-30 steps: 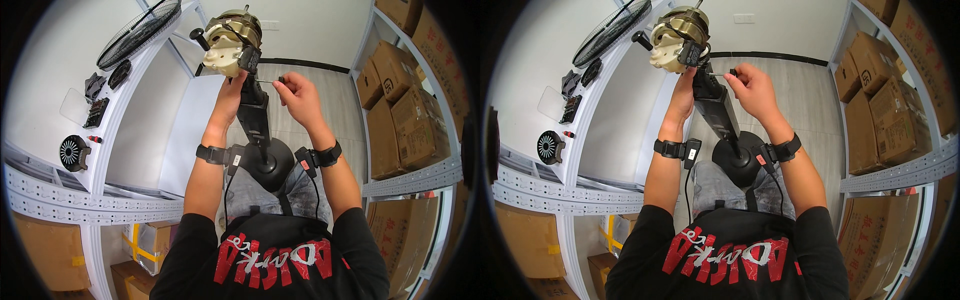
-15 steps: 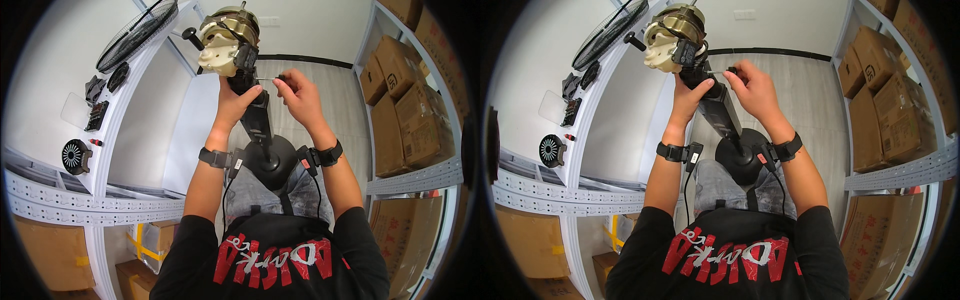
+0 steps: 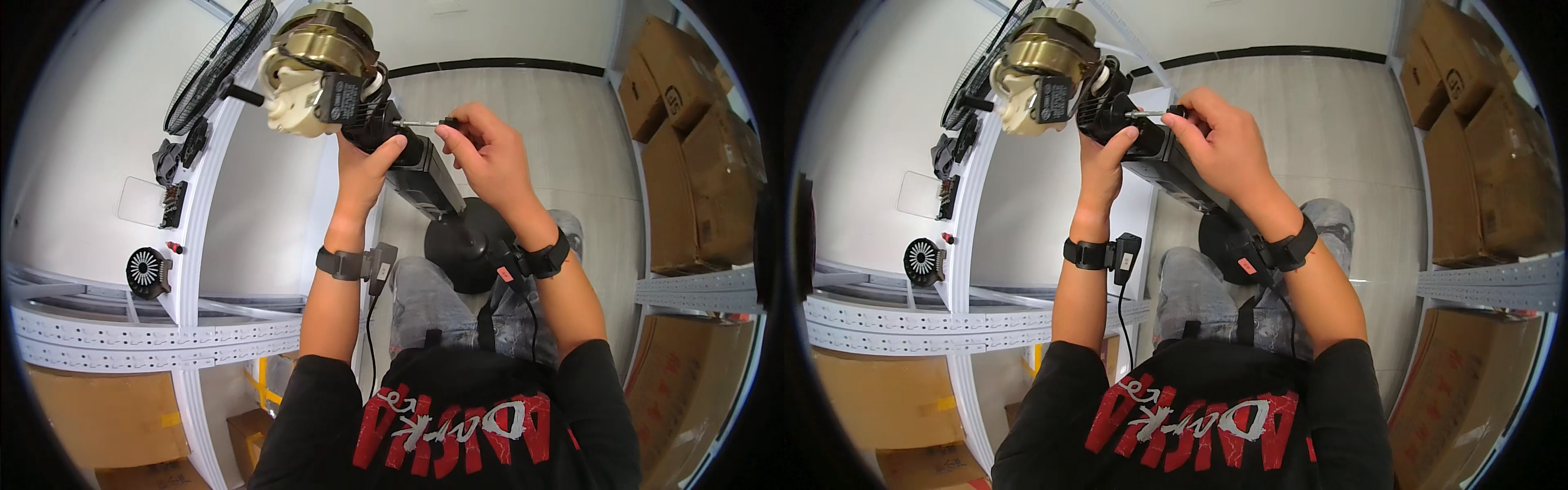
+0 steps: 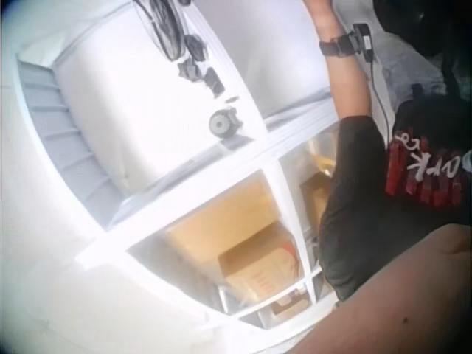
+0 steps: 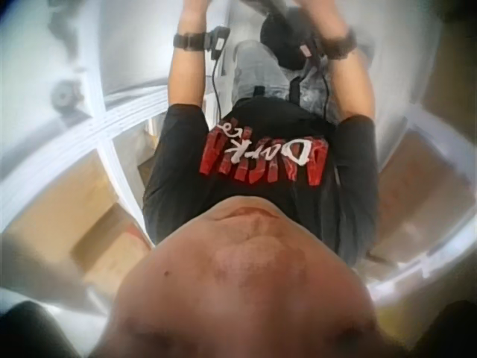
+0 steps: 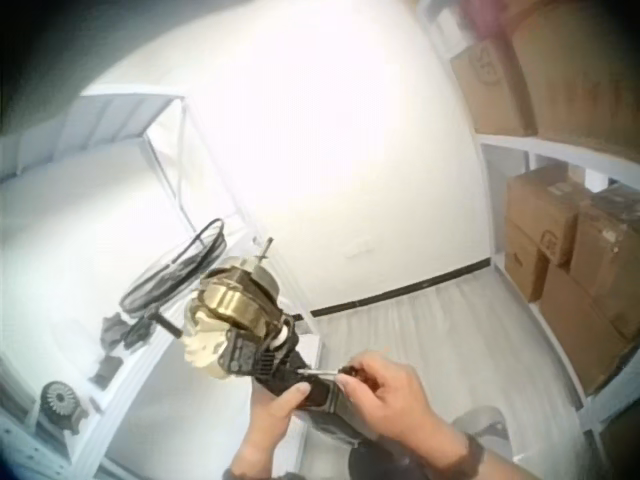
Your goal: The person secures a mechanical component onto a black stand using a screwdriver. They tighten a screw, rotate the component to check alignment, and continue adjusting the fastener.
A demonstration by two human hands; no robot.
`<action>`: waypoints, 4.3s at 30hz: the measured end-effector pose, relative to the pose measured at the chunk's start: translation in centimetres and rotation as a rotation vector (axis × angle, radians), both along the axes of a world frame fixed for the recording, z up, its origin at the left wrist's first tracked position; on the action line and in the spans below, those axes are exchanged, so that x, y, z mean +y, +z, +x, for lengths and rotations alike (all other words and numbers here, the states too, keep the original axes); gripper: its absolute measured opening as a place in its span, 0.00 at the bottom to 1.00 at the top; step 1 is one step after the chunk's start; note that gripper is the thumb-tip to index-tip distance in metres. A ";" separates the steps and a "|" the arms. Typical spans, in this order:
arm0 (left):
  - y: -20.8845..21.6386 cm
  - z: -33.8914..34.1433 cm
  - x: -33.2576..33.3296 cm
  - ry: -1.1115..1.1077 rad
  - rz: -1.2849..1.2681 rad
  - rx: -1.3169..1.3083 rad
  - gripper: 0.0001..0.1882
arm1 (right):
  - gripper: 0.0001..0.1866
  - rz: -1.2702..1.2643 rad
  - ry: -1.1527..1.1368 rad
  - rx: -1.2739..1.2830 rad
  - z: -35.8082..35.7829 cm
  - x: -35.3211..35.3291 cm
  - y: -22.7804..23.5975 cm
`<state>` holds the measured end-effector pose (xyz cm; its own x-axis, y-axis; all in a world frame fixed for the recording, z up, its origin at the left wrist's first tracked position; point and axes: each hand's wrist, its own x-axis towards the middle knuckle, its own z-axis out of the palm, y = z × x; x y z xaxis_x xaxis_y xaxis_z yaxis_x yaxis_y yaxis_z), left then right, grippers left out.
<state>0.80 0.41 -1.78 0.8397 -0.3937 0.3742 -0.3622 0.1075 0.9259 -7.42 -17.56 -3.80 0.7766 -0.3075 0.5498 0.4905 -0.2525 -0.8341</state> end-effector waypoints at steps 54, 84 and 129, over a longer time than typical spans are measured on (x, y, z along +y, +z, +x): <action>0.8 0.3 1.0 -0.191 -0.023 0.167 0.40 | 0.12 -0.344 0.032 -0.025 1.0 -1.3 2.9; 1.4 1.3 0.7 -0.332 -0.315 0.376 0.19 | 0.20 0.105 -0.192 0.036 0.8 3.0 2.3; 3.4 1.6 0.7 -0.456 -0.244 0.467 0.27 | 0.16 0.187 0.176 0.366 -1.8 1.0 6.1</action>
